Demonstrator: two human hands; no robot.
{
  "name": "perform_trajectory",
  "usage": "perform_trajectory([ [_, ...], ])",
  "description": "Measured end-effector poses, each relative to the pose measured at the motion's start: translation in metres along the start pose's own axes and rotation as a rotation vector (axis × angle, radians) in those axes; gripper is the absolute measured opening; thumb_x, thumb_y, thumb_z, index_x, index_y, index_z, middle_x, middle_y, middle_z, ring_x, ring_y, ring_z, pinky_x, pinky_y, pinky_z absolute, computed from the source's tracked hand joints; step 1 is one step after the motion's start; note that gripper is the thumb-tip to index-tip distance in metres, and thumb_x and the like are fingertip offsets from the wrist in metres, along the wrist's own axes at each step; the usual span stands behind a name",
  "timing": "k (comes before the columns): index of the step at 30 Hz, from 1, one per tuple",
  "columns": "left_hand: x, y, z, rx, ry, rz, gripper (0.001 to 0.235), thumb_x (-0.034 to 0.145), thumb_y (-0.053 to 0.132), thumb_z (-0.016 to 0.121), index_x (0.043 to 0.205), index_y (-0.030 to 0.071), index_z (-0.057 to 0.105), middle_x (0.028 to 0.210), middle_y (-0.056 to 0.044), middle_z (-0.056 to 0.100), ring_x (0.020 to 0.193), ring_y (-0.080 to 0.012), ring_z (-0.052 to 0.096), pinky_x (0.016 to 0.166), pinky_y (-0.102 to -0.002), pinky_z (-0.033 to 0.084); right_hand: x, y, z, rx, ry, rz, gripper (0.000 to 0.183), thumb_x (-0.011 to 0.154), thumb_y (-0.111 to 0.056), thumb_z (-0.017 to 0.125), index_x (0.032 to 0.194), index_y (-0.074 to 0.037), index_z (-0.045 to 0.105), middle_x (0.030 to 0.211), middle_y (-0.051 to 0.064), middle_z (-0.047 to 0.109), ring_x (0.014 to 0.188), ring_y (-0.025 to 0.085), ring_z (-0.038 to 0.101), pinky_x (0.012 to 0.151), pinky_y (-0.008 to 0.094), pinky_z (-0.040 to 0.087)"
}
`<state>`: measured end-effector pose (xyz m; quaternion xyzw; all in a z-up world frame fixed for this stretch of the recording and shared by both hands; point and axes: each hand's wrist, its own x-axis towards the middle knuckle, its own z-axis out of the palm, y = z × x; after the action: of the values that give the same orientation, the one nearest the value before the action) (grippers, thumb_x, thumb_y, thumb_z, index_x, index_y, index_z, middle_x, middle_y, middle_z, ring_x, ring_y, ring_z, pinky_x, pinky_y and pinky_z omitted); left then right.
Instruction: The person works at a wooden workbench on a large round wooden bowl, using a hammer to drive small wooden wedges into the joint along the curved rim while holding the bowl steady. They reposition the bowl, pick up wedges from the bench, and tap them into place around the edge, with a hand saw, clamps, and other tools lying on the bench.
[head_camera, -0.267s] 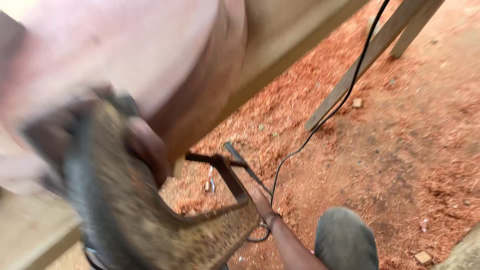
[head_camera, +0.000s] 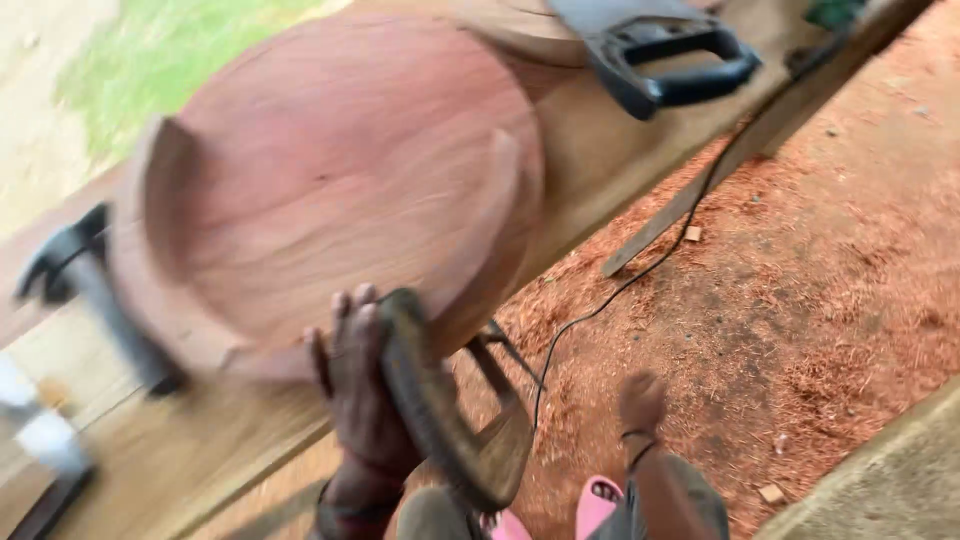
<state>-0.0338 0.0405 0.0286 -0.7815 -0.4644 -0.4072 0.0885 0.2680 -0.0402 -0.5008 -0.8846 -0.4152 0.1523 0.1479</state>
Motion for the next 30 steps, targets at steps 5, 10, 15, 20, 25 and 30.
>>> perform_trajectory([
  [5,-0.029,0.002,-0.062,0.267,-0.346,-0.209,0.083,0.085,0.035,0.067,0.155,0.002,0.035,0.162,-0.022,0.033,0.153,-0.0446,0.022,0.124,-0.062,0.010,0.091,-0.110,-0.332,0.762,0.296,-0.441,0.025,0.112,-0.018,0.059,0.126,0.001,0.050,0.117,0.016,0.055,0.106,0.025,0.055,0.102,0.039,0.049],
  [10,-0.086,0.024,-0.131,0.004,-0.826,-0.526,0.082,0.087,0.039,0.067,0.151,0.001,0.034,0.156,-0.025,0.036,0.146,-0.0431,0.029,0.118,-0.056,0.023,0.108,-0.236,-0.534,0.053,0.495,-1.048,0.059,0.101,-0.013,0.063,0.152,0.003,0.041,0.156,0.023,0.045,0.150,0.036,0.040,0.129,0.045,0.036],
  [15,-0.124,0.057,-0.203,-0.095,-1.328,-0.707,0.065,0.091,0.040,0.062,0.147,0.012,0.043,0.138,-0.016,0.055,0.131,-0.0353,0.050,0.112,-0.051,0.037,0.121,-0.276,-0.560,-0.247,0.327,-1.106,0.056,0.096,-0.024,0.067,0.142,0.000,0.049,0.147,0.021,0.047,0.146,0.037,0.040,0.126,0.047,0.032],
  [20,-0.154,0.048,-0.225,-0.103,-1.248,-0.905,0.052,0.093,0.040,0.062,0.138,0.015,0.052,0.132,-0.011,0.062,0.123,-0.0323,0.058,0.105,-0.048,0.044,0.033,-0.342,-0.554,-0.112,0.123,-1.282,0.059,0.098,-0.031,0.069,0.146,0.000,0.054,0.152,0.018,0.050,0.151,0.036,0.042,0.130,0.048,0.031],
  [25,-0.095,-0.004,-0.236,-0.024,-0.817,-0.591,0.038,0.092,0.033,0.066,0.125,0.015,0.066,0.116,-0.009,0.068,0.111,-0.0302,0.060,0.095,-0.047,0.045,0.043,-0.357,-0.514,-0.356,0.169,-1.190,0.081,0.095,-0.036,0.073,0.155,0.006,0.039,0.157,0.029,0.037,0.153,0.043,0.033,0.123,0.057,0.032],
  [30,-0.022,-0.100,-0.225,-0.091,-0.531,-0.374,0.033,0.093,0.030,0.072,0.121,0.014,0.067,0.118,-0.005,0.067,0.113,-0.0283,0.060,0.099,-0.044,0.045,0.141,-0.289,-0.496,-0.494,0.226,-0.807,0.067,0.084,-0.017,0.065,0.142,0.004,0.040,0.145,0.026,0.038,0.144,0.042,0.036,0.122,0.056,0.034],
])
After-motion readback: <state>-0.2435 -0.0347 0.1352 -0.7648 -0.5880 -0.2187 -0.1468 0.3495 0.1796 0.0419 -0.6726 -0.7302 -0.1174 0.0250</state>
